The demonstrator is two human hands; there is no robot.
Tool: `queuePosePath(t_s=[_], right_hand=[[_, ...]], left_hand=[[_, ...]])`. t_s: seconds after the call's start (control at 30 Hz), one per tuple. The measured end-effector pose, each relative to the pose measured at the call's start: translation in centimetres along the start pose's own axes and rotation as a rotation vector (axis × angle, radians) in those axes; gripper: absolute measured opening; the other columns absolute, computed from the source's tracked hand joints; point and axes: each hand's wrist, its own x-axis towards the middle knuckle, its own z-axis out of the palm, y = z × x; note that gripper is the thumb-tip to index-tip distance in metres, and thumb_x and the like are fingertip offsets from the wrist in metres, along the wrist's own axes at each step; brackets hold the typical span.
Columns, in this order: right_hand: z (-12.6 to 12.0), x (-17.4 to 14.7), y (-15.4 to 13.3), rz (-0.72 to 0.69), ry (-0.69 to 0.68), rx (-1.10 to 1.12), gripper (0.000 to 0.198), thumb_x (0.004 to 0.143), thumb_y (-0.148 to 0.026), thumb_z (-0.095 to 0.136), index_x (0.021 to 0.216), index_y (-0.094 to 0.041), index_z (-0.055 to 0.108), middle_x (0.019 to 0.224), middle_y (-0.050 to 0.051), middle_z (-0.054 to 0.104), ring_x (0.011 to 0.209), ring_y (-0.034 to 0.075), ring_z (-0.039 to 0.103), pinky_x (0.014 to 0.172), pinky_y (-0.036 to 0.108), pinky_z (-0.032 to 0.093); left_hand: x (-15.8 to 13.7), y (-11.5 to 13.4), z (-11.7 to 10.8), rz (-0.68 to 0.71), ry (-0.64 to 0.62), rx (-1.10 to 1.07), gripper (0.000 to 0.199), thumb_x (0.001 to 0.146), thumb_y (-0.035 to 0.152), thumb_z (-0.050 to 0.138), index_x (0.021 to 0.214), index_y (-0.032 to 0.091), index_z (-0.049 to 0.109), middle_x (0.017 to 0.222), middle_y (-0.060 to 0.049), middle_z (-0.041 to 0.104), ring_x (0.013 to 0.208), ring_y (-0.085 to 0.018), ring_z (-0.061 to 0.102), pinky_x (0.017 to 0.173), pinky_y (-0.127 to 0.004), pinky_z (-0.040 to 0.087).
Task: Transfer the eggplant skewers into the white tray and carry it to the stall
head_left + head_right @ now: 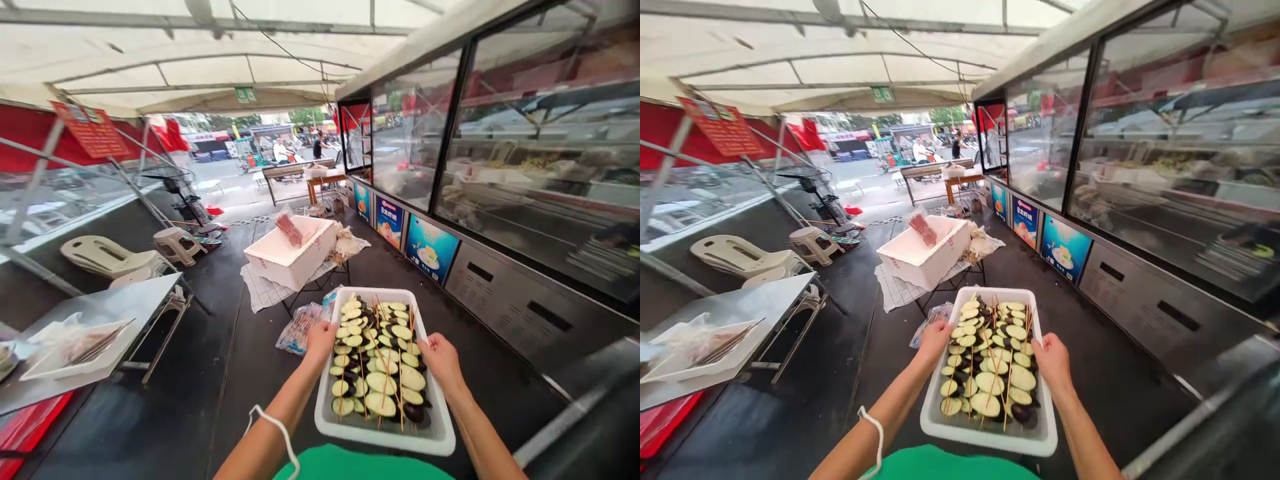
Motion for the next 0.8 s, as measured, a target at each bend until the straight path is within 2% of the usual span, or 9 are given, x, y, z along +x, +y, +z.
queuePosePath(t_s=[0.2,0.33,0.43,0.63,0.8], right_hand=[[-0.8,7.5,0.8,-0.052,-0.079,0.031,0.032,0.062,-0.052,0.053,0.057,-0.023,0.040,0.050,-0.005,0.039,0.049,0.011,0.036,0.048,0.025,0.028],[-1.3,11.1,1.2,-0.047,-0.102,0.062,0.033,0.061,-0.053,0.054,0.056,-0.023,0.040,0.049,-0.005,0.039,0.048,0.011,0.036,0.047,0.025,0.027],[-1.5,12.7,2.0,-0.036,-0.101,0.081,0.034,0.060,-0.054,0.054,0.056,-0.023,0.040,0.049,-0.005,0.038,0.048,0.011,0.035,0.047,0.025,0.028],[-2.3,14.6,3.2,0.015,-0.087,0.054,0.037,0.059,-0.059,0.054,0.056,-0.024,0.043,0.046,-0.004,0.041,0.045,0.013,0.038,0.046,0.027,0.029],[-3.9,16.3,3.4,0.017,-0.111,-0.142,0.031,0.068,-0.053,0.059,0.059,-0.024,0.054,0.051,0.002,0.054,0.047,0.019,0.050,0.045,0.033,0.036]], left_hand=[[2.0,3.4,3.9,-0.107,0.050,-0.036,0.034,0.076,0.035,0.055,0.053,0.021,0.034,0.055,0.004,0.039,0.058,-0.013,0.038,0.056,-0.023,0.026],[3.3,4.9,5.8,-0.131,0.065,-0.076,0.036,0.076,0.041,0.057,0.053,0.020,0.039,0.055,0.003,0.042,0.058,-0.013,0.041,0.055,-0.023,0.028],[4.3,6.0,7.0,-0.124,0.071,-0.094,0.036,0.076,0.042,0.061,0.053,0.019,0.043,0.054,0.002,0.044,0.058,-0.013,0.043,0.055,-0.023,0.029],[6.2,7.8,9.0,-0.145,0.022,-0.137,0.029,0.078,0.027,0.061,0.054,0.018,0.048,0.053,0.003,0.045,0.056,-0.013,0.042,0.056,-0.024,0.030],[7.2,9.0,9.3,-0.157,0.006,-0.104,0.025,0.078,0.023,0.060,0.054,0.016,0.055,0.054,0.001,0.047,0.058,-0.013,0.043,0.056,-0.025,0.031]])
